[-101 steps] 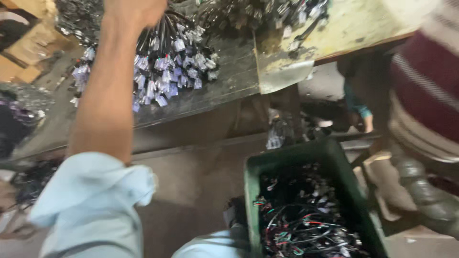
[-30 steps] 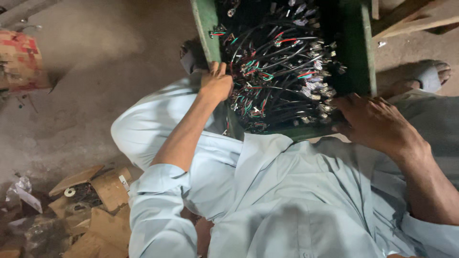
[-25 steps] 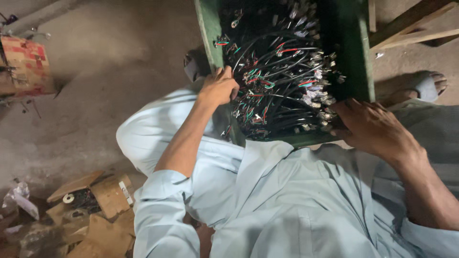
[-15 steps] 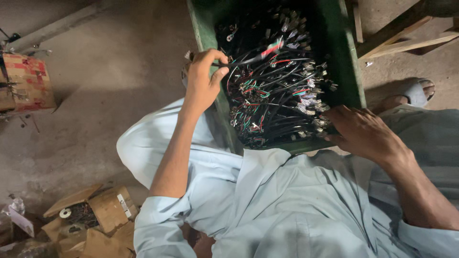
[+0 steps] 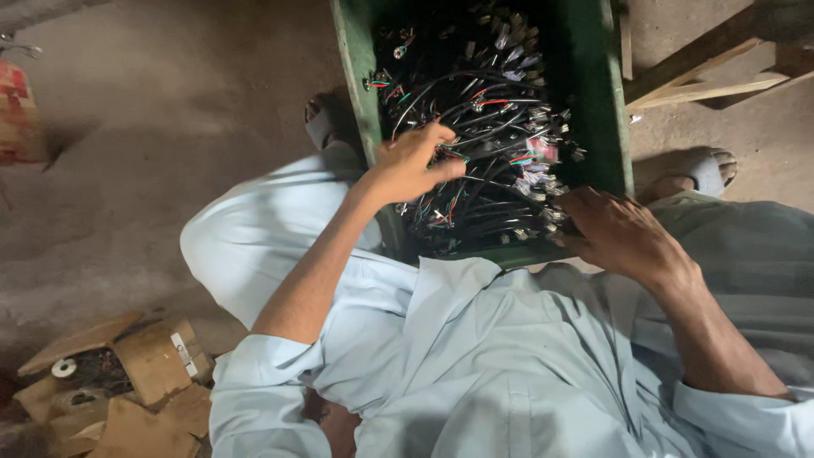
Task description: The person gathers wire harnesses with black cables and colored wires from a green bin, aligns and bundles them together by hand, and places the finished bundles onto a nearby work table. They repeatedly pull loose harnesses from the bin and sort them into grouped bunches.
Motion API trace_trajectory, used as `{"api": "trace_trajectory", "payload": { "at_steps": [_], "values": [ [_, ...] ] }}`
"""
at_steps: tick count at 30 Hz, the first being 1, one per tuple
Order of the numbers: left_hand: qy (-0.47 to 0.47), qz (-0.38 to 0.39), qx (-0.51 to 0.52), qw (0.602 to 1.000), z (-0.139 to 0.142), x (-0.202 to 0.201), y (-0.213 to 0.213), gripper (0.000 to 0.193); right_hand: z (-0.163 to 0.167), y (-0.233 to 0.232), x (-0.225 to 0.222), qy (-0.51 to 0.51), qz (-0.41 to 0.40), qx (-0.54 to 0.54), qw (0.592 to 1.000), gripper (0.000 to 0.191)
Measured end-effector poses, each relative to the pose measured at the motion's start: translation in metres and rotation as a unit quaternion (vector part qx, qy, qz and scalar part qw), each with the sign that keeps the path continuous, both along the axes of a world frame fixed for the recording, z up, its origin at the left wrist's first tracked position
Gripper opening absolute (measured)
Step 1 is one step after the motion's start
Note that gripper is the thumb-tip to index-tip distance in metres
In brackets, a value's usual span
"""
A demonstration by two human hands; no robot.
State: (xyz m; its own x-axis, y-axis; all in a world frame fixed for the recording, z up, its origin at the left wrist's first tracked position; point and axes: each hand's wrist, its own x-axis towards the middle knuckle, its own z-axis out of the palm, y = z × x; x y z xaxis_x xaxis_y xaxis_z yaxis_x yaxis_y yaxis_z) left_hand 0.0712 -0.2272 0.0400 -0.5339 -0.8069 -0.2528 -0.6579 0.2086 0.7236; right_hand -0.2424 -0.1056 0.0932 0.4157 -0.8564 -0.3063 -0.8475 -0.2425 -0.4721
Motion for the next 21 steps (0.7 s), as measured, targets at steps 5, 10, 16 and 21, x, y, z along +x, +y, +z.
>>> {"api": "trace_trajectory", "payload": {
  "at_steps": [5,10,16,21],
  "values": [
    [-0.178,-0.016,-0.021,0.984,0.010,0.014,-0.005,0.065,-0.018,0.003,0.001,-0.004,-0.014,-0.052,0.999,0.043],
    [-0.143,-0.024,-0.074,0.987,0.032,0.041,-0.009,0.060,-0.069,-0.005,0.027,-0.036,-0.043,-0.146,0.988,0.030],
    [-0.166,-0.040,-0.015,0.985,0.064,0.044,-0.010,0.063,-0.106,-0.018,0.074,0.006,-0.017,-0.168,0.986,0.045],
    [-0.191,-0.045,-0.005,0.981,0.068,0.046,-0.014,0.063,-0.091,-0.030,0.080,-0.232,-0.096,-0.051,0.967,0.022]
  ]
}}
